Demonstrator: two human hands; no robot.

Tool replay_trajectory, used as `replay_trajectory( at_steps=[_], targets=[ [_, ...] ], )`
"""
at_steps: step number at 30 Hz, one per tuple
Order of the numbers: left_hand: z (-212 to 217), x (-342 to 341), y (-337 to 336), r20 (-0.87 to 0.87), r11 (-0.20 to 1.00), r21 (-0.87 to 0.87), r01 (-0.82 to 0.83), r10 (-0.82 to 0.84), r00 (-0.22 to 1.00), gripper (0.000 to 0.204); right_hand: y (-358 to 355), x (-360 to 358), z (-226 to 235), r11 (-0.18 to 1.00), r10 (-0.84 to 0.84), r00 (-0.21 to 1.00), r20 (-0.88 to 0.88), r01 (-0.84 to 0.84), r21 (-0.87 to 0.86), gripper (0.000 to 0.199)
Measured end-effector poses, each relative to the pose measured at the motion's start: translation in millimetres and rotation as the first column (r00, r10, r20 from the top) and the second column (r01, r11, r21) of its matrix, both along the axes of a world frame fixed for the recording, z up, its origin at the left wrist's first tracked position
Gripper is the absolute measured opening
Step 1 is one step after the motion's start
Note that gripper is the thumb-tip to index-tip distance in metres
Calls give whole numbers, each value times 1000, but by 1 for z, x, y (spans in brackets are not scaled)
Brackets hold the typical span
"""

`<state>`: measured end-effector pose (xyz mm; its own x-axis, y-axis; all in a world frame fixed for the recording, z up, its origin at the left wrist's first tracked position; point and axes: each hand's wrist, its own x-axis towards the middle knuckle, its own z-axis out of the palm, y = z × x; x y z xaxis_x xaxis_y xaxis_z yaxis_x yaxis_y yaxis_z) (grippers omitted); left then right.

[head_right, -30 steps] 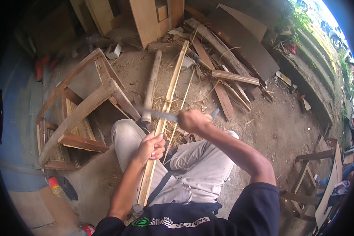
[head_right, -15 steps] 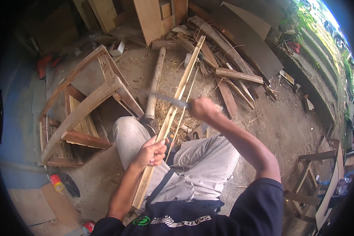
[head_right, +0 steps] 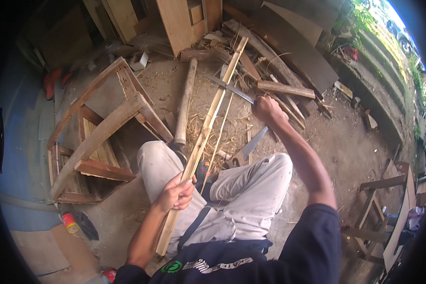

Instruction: The person disassembles a wooden chair frame by hand, removing slats and separating the legs. They then use a knife to split a bamboo pole into thin strips.

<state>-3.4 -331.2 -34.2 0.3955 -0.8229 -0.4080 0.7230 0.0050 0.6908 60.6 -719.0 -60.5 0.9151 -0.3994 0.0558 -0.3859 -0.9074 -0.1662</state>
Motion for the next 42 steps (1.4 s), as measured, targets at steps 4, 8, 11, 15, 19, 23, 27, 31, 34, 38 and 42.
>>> replay_trajectory(
  at_steps=[4, 8, 11, 15, 19, 23, 27, 31, 34, 38, 42],
  targets=[
    [-3, 2, -1, 28, 1000, 0, 27, -27, 999, 17, -17, -2, 1, 987, 144, 986, -85, -138, 80, 27],
    [-4, -9, 5, -22, 992, 5, 127, -127, 992, 18, -38, 3, -11, 981, -150, 987, 62, 140, 131, 25],
    [-3, -11, 13, 8, 998, 57, 41, -41, 999, 19, -53, -3, -29, 963, 231, 967, -105, -213, 164, 25],
    [-6, -19, 20, -10, 977, 94, 193, -193, 981, 20, -82, 7, -42, 991, -132, 939, 317, 129, 30, 20],
    [-13, -25, 24, 58, 989, 69, 133, -137, 989, 19, -90, -3, -36, 963, 131, 990, 43, -138, 230, 30],
    [-9, -34, 41, -11, 980, -32, 197, -197, 980, 20, -103, -14, 6, 941, -305, 952, 32, 296, 162, 27],
    [-17, -31, 48, 7, 976, 69, 207, -208, 978, 21, -89, -16, 8, 970, -243, 968, -55, 243, -9, 23],
    [-24, -29, 55, -32, 971, 81, 226, -224, 974, 21, -99, -31, -32, 967, 87, 974, -207, -133, -219, 16],
    [-14, -41, 70, -16, 953, 128, 274, -274, 961, 23, -177, -41, -31, 798, -594, 779, 199, 541, 266, 36],
    [-2, -47, 73, 86, 970, 66, 233, -238, 967, 26, -225, -74, -58, 521, -830, 546, 113, 688, 504, 45],
    [-4, -17, 39, 201, 995, 66, 73, -85, 976, 30, -165, -79, -95, 631, -642, 766, 26, 509, 586, 42]
  ],
)
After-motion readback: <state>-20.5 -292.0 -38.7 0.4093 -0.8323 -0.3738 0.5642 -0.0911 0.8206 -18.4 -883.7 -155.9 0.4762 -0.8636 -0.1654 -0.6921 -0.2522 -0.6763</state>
